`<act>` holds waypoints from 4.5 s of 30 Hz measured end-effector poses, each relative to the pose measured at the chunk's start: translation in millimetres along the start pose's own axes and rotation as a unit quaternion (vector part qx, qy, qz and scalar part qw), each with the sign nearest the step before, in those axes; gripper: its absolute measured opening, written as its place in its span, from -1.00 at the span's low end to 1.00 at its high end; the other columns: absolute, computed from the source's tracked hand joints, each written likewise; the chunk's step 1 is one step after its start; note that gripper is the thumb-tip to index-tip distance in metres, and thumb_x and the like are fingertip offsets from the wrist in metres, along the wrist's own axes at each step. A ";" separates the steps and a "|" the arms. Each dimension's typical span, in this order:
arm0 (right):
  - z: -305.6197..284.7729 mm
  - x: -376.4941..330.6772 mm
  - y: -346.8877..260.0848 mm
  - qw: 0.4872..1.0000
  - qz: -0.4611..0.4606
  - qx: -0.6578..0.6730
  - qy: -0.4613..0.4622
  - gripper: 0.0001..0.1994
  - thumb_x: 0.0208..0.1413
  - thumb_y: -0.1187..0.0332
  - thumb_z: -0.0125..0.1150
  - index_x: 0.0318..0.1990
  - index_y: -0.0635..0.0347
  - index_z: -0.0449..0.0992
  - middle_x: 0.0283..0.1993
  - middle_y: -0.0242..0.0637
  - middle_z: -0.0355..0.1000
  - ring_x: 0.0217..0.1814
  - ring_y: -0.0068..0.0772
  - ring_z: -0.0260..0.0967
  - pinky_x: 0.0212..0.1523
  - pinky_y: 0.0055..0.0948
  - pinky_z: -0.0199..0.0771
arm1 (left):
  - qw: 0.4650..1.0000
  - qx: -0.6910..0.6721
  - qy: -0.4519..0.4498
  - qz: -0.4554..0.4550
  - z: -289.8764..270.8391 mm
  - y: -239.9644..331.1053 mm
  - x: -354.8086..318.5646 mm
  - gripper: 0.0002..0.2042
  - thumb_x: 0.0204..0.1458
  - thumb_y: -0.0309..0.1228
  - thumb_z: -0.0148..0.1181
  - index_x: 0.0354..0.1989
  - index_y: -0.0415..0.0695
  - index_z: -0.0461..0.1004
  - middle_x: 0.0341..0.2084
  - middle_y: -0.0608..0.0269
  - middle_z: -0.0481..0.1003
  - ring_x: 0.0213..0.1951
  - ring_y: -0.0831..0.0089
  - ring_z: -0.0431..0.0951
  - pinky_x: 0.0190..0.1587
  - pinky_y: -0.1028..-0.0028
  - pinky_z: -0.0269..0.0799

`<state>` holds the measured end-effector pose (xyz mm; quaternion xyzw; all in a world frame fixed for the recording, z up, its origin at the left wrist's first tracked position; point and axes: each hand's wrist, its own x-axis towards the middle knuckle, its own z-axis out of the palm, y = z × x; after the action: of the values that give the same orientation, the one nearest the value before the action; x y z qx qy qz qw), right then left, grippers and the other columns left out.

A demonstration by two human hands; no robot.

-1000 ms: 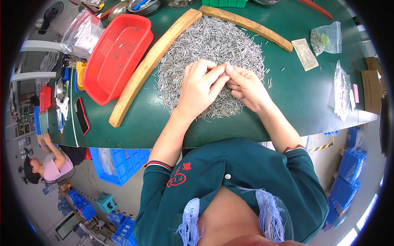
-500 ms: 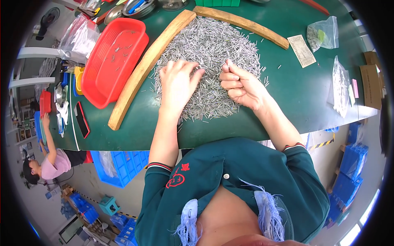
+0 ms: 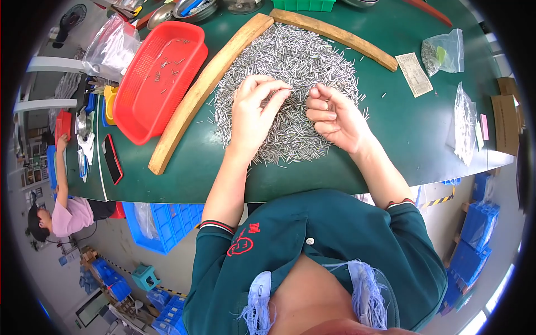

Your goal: Sorting and inspecting small metal pins at a workbench and placing them into a plastic bag.

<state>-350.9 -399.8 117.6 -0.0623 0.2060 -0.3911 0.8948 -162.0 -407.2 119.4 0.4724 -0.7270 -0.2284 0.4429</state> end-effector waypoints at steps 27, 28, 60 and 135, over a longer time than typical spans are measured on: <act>7.8 -4.2 3.5 0.971 -0.102 -0.201 0.086 -0.78 0.16 0.25 0.10 -0.26 0.25 0.46 -0.67 -0.72 -0.05 -0.71 -0.88 -0.24 -0.73 -0.76 -0.29 | 0.995 0.091 -0.021 0.028 -2.5 -0.7 -0.1 -0.78 -0.05 -0.55 0.18 -0.19 -0.09 0.56 -0.39 0.27 0.47 -0.36 0.50 0.45 -0.26 0.54 0.37; 7.0 -3.9 3.9 0.964 -0.106 -0.228 0.083 -0.79 0.14 0.26 0.11 -0.27 0.25 0.47 -0.66 -0.71 0.02 -0.70 -0.88 -0.22 -0.73 -0.75 -0.26 | 0.999 0.041 -0.013 0.003 -2.2 2.4 -0.1 -0.80 -0.06 -0.54 0.20 -0.22 -0.10 0.56 -0.39 0.26 0.47 -0.34 0.48 0.46 -0.24 0.52 0.36; 3.9 -0.1 13.7 0.792 -0.271 -0.536 0.113 -0.77 0.11 0.29 0.16 -0.23 0.28 0.55 -0.35 -0.36 0.51 -0.27 -0.66 0.37 -0.21 -0.63 0.36 | 0.987 0.089 0.036 0.129 4.3 13.1 -2.4 -0.44 -0.22 -0.53 0.32 0.08 -0.15 0.35 -0.47 0.34 0.49 -0.37 0.45 0.48 -0.19 0.45 0.32; 3.4 -0.5 12.8 1.000 0.013 0.001 0.014 -0.79 0.20 0.18 0.01 -0.24 0.12 0.40 -0.63 -0.67 -0.03 -0.67 -0.87 -0.16 -0.77 -0.81 -0.23 | 0.992 0.020 0.056 0.116 12.2 18.9 -9.6 -0.69 -0.04 -0.64 0.14 -0.08 -0.17 0.48 -0.34 0.20 0.38 -0.37 0.48 0.42 -0.36 0.53 0.37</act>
<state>-341.1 -390.8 117.4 -0.0533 0.2193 -0.3804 0.8969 -180.2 -391.3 123.3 0.4062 -0.7552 -0.1340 0.4967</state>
